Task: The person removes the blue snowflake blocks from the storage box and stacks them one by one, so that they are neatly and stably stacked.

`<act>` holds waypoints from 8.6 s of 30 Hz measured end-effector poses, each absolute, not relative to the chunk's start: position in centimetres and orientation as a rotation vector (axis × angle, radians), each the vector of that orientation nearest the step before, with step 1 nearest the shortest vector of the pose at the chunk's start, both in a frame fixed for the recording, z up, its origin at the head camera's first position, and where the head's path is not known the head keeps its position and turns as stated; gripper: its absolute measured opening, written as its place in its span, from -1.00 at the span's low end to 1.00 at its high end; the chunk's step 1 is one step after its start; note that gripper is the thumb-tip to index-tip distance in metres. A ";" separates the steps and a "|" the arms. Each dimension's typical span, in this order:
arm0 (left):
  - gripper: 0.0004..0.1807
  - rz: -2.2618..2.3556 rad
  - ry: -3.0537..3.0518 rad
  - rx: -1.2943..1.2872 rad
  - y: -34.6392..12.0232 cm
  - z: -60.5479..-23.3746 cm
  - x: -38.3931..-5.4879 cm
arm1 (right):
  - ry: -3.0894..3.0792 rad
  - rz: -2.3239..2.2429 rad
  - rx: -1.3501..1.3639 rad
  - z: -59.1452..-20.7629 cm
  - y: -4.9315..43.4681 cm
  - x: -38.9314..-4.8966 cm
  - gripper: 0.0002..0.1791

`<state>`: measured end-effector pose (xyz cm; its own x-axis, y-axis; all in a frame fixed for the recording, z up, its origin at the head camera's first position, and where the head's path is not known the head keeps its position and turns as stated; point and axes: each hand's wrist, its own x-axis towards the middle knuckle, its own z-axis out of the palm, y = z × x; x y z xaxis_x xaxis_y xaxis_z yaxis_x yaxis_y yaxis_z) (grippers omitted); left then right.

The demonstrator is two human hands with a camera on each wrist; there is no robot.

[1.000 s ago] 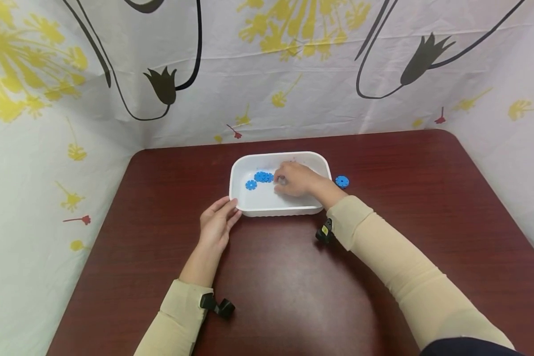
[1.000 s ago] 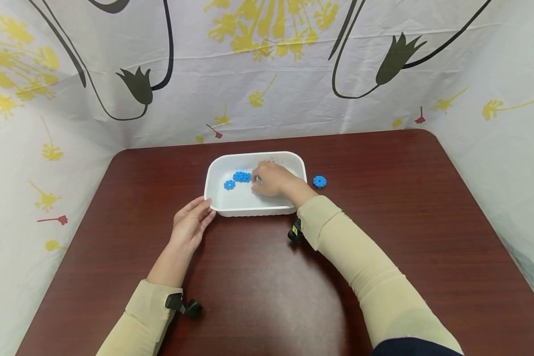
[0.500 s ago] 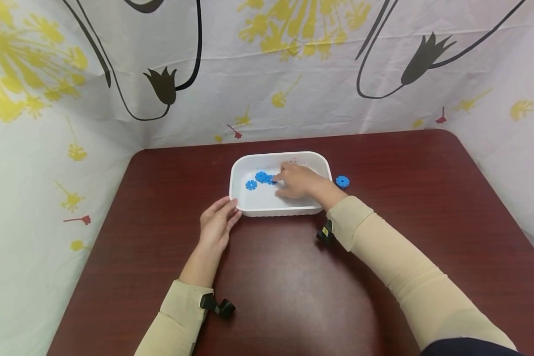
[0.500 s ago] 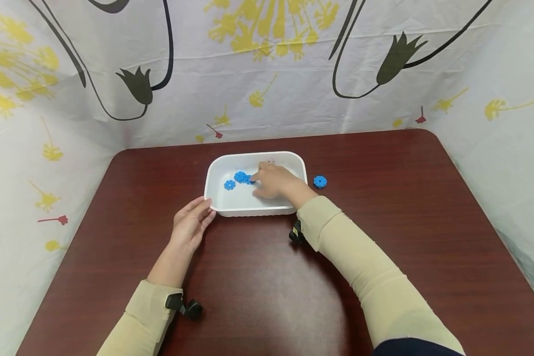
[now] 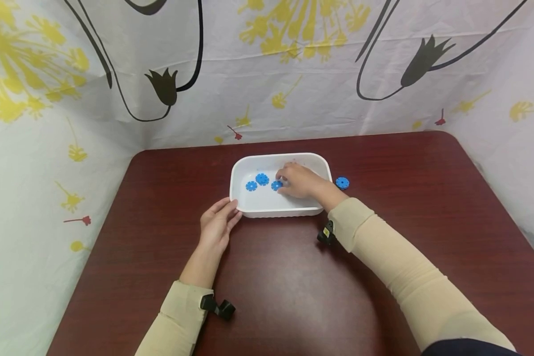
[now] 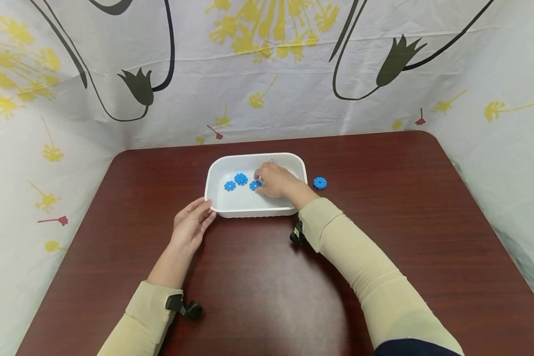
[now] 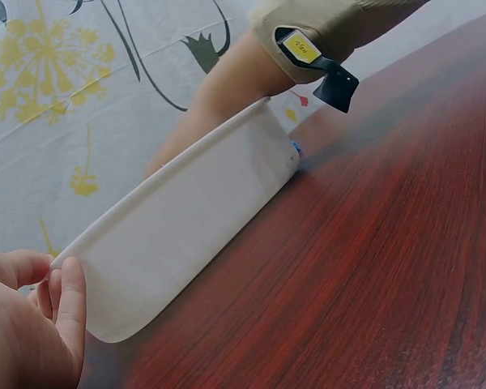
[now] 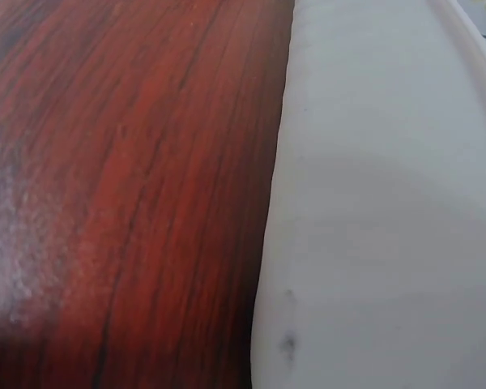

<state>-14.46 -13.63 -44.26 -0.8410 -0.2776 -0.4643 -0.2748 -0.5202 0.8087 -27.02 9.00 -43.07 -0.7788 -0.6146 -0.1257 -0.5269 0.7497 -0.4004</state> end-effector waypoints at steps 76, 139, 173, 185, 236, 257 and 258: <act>-0.61 -2.604 -1.540 0.867 -13.5 -44.3 -14.3 | 2.737 -0.971 -0.958 -41.0 12.5 -26.8 -0.66; -0.67 -2.607 -1.501 0.865 -13.5 -44.5 -14.4 | 2.873 -1.142 -0.498 -42.8 23.8 -26.0 -0.56; -0.67 -2.589 -1.535 0.859 -13.5 -44.6 -14.4 | 2.810 -1.004 -0.523 -45.7 26.1 -25.2 -0.60; -0.59 -2.597 -1.532 0.848 -13.6 -44.6 -14.4 | 2.852 -1.100 -0.503 -44.8 26.1 -25.5 -0.58; -0.67 -2.584 -1.533 0.852 -13.5 -44.5 -14.6 | 2.706 -0.967 -1.064 -42.7 8.5 -27.1 -0.65; -0.65 -2.598 -1.543 0.857 -13.7 -44.6 -14.6 | 2.491 -0.631 -1.118 -43.0 4.7 -26.6 -0.55; -0.65 -2.601 -1.541 0.854 -13.7 -44.6 -14.6 | 2.479 -0.608 -1.113 -43.0 4.6 -26.6 -0.52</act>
